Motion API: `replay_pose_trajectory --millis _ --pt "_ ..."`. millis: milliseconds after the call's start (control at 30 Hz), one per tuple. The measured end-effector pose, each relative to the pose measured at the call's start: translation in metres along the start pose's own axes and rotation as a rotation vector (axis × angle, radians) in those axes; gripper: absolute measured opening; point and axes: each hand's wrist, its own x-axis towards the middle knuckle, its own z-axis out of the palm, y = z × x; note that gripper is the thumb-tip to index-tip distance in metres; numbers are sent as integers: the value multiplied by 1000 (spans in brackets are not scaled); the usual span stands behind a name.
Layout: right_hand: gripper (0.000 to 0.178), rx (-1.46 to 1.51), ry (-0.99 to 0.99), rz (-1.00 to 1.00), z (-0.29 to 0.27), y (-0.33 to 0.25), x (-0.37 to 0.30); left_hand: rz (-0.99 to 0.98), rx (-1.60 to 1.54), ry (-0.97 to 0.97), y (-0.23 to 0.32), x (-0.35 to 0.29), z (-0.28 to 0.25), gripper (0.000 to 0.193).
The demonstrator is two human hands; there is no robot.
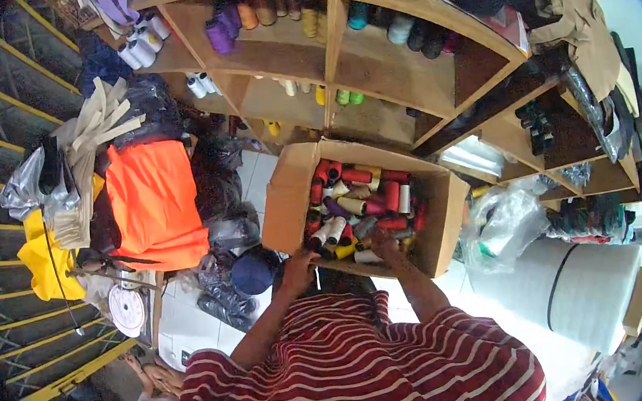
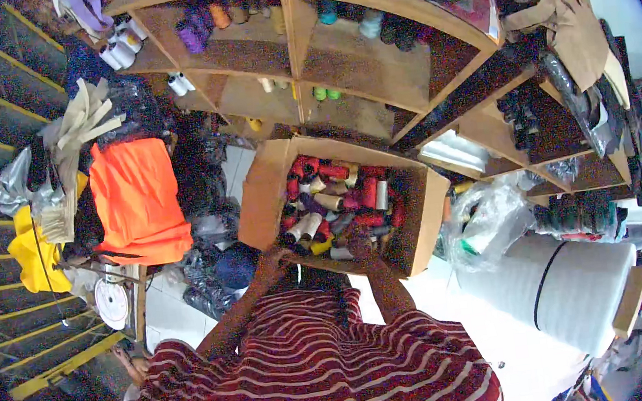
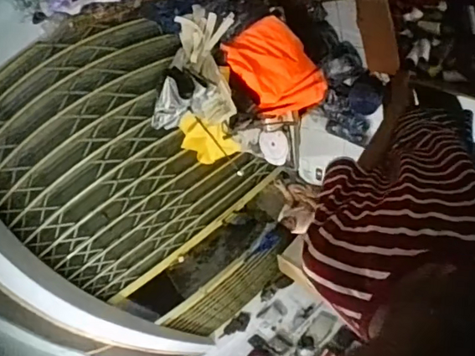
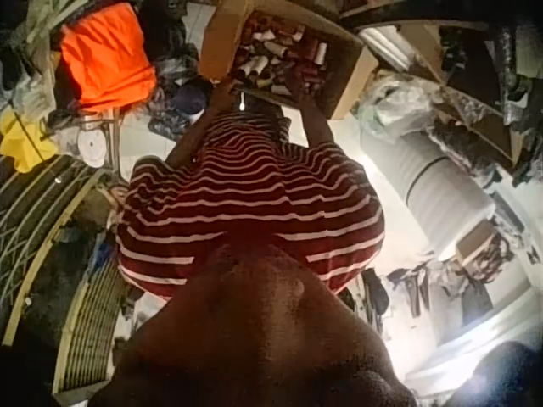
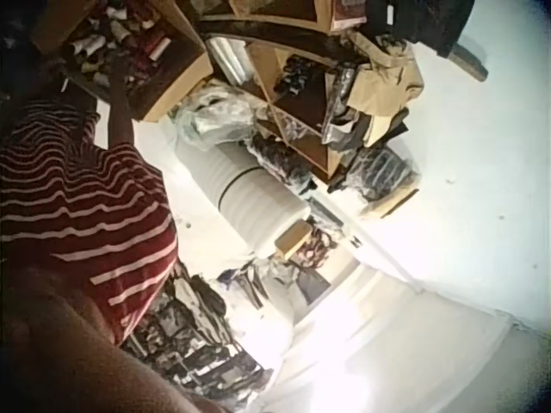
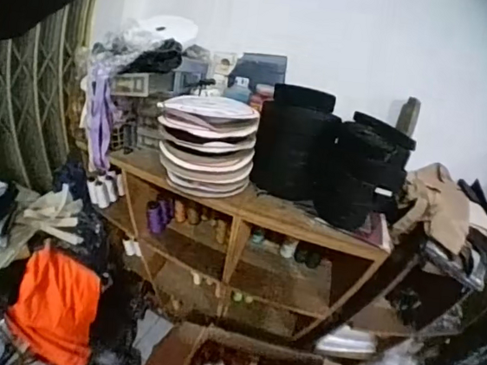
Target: The person sorts through a cardboard box of thread spools, picking up white, yellow, and light blue spools one by one. They pull thread from each spool to check it, then place the spools onto a wooden shelf. The person repeats this process for several spools throughout the clip.
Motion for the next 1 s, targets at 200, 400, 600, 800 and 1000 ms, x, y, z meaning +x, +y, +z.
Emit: replay_pose_trajectory --millis 200,400,600,800,1000 --pt "39 -368 -42 -236 19 -12 51 -113 1 18 11 -14 20 29" --pt "38 -588 -55 -285 25 -20 70 1 73 153 19 -13 30 33" --pt "42 -852 -113 -278 25 -47 63 -75 60 137 26 -22 25 32" --pt "61 -660 -16 -154 106 74 106 -46 11 92 24 -13 29 31" --pt "62 -517 -172 -152 35 31 107 -9 97 105 15 -19 26 31"
